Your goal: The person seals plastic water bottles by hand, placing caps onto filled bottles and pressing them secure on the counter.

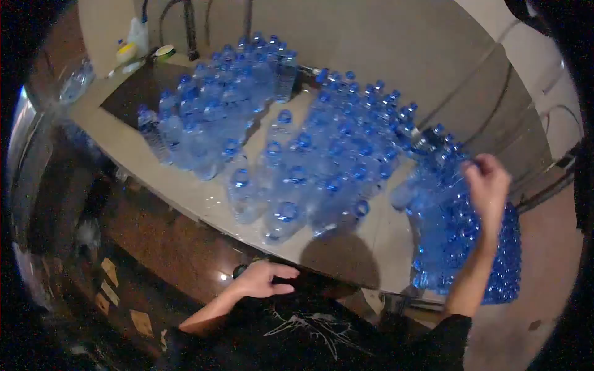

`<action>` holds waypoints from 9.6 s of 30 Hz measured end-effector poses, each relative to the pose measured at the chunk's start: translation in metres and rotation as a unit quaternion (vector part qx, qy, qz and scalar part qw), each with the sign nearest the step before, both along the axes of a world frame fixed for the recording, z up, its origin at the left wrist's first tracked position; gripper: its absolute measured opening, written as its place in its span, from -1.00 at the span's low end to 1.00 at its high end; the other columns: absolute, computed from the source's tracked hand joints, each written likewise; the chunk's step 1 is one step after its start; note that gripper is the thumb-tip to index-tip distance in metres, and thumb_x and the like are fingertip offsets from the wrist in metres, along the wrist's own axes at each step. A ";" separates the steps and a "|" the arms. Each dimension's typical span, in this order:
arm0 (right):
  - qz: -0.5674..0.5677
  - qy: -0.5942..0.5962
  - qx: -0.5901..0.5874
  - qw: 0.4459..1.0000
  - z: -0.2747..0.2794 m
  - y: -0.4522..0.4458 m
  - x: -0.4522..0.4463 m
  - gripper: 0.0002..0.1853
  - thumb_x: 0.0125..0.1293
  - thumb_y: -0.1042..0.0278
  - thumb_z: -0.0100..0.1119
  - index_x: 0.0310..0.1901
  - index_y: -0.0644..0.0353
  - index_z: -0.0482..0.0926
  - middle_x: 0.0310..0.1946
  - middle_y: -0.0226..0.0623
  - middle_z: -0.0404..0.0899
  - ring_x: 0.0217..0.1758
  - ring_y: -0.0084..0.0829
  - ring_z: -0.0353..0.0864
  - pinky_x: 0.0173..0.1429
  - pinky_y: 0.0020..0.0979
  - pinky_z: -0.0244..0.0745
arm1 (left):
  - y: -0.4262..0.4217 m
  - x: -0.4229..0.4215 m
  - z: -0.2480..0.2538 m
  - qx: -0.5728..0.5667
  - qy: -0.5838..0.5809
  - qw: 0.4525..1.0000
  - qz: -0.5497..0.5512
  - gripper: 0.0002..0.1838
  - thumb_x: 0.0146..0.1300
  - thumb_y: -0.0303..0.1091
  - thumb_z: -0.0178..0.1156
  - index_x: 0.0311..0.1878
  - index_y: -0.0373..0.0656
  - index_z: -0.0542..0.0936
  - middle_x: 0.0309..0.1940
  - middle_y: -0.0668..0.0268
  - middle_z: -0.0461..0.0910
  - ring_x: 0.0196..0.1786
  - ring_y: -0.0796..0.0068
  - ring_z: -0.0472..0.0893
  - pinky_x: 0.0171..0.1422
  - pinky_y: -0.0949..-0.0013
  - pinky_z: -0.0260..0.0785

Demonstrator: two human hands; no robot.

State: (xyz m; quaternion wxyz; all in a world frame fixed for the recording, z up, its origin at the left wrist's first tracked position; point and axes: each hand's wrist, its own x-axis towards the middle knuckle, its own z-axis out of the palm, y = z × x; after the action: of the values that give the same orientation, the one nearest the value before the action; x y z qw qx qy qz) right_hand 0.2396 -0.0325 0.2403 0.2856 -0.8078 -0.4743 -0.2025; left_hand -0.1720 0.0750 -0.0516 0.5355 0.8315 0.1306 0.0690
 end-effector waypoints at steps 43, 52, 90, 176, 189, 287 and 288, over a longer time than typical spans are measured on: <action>0.286 -0.074 -0.331 0.896 -0.043 0.282 -0.169 -0.61 0.03 0.18 0.40 -0.15 0.26 0.68 -0.29 -0.02 0.70 -0.19 -0.14 0.72 -0.05 -0.22 0.59 | 0.073 -0.135 0.000 0.017 0.066 0.982 0.176 -0.44 0.13 -0.14 0.44 0.22 0.02 0.59 -0.01 0.21 0.71 -0.33 0.35 0.70 -0.19 0.30 0.53; 0.156 0.121 0.038 0.980 0.092 0.046 -0.103 -0.70 0.30 0.17 0.35 -0.12 0.24 0.65 -0.42 -0.51 0.57 -0.46 -0.74 0.39 -0.43 -0.63 0.20 | 0.020 -0.011 0.066 0.077 -0.023 0.994 -0.075 -0.46 0.21 -0.12 0.36 0.24 -0.04 0.55 0.08 0.11 0.63 0.11 0.08 0.63 0.14 0.18 0.50; -0.178 0.073 0.186 0.964 -0.350 0.016 0.047 -0.21 0.15 0.05 0.41 0.29 0.38 0.31 0.03 0.21 0.54 0.09 0.20 0.53 0.16 -0.02 0.45 | -0.056 0.295 -0.004 0.114 -0.232 0.910 0.325 -0.16 0.00 -0.08 0.52 0.26 -0.32 0.36 0.10 -0.06 0.51 0.13 -0.04 0.55 0.24 0.10 0.39; 0.034 0.034 -0.035 0.998 0.154 0.094 -0.055 -0.63 0.31 0.03 0.25 -0.17 0.22 0.65 -0.54 -0.54 0.44 -0.63 -0.69 0.28 -0.55 -0.58 0.14 | 0.045 -0.088 -0.058 -0.175 0.048 0.969 0.166 -0.51 0.22 -0.19 0.40 0.18 -0.18 0.59 0.05 0.24 0.69 0.13 0.38 0.65 0.30 0.31 0.44; 0.195 -0.083 -0.155 0.965 -0.091 0.408 -0.129 -0.59 0.23 0.09 0.31 -0.40 0.40 0.67 -0.69 -0.17 0.62 -0.62 -0.38 0.68 -0.42 -0.32 0.57 | 0.027 -0.270 -0.240 -0.210 0.148 0.835 0.486 -0.50 0.16 -0.14 0.41 0.14 -0.13 0.64 -0.08 0.22 0.73 -0.05 0.43 0.68 0.11 0.35 0.47; -0.256 0.163 0.118 0.946 -0.319 0.014 0.034 -0.25 0.16 -0.01 0.37 0.29 0.25 0.35 -0.16 0.19 0.61 -0.09 0.17 0.61 -0.01 0.01 0.52 | -0.053 0.314 -0.009 0.172 -0.199 0.911 0.319 -0.12 -0.04 -0.08 0.52 0.27 -0.37 0.35 0.14 -0.06 0.43 0.20 -0.09 0.48 0.29 0.10 0.35; -0.258 0.158 0.121 0.945 -0.321 0.015 0.035 -0.27 0.17 0.01 0.37 0.28 0.25 0.36 -0.17 0.19 0.62 -0.10 0.18 0.62 -0.03 0.01 0.53 | -0.052 0.314 -0.009 0.170 -0.199 0.910 0.320 -0.12 -0.04 -0.08 0.51 0.27 -0.37 0.34 0.15 -0.05 0.43 0.20 -0.09 0.48 0.29 0.10 0.35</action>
State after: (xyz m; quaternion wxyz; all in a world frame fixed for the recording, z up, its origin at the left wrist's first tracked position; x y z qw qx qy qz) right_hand 0.2748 -0.0177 -0.0803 0.3899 -0.8838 -0.1701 -0.1947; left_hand 0.1416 0.0226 -0.0605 0.3497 0.7926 0.2667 0.4224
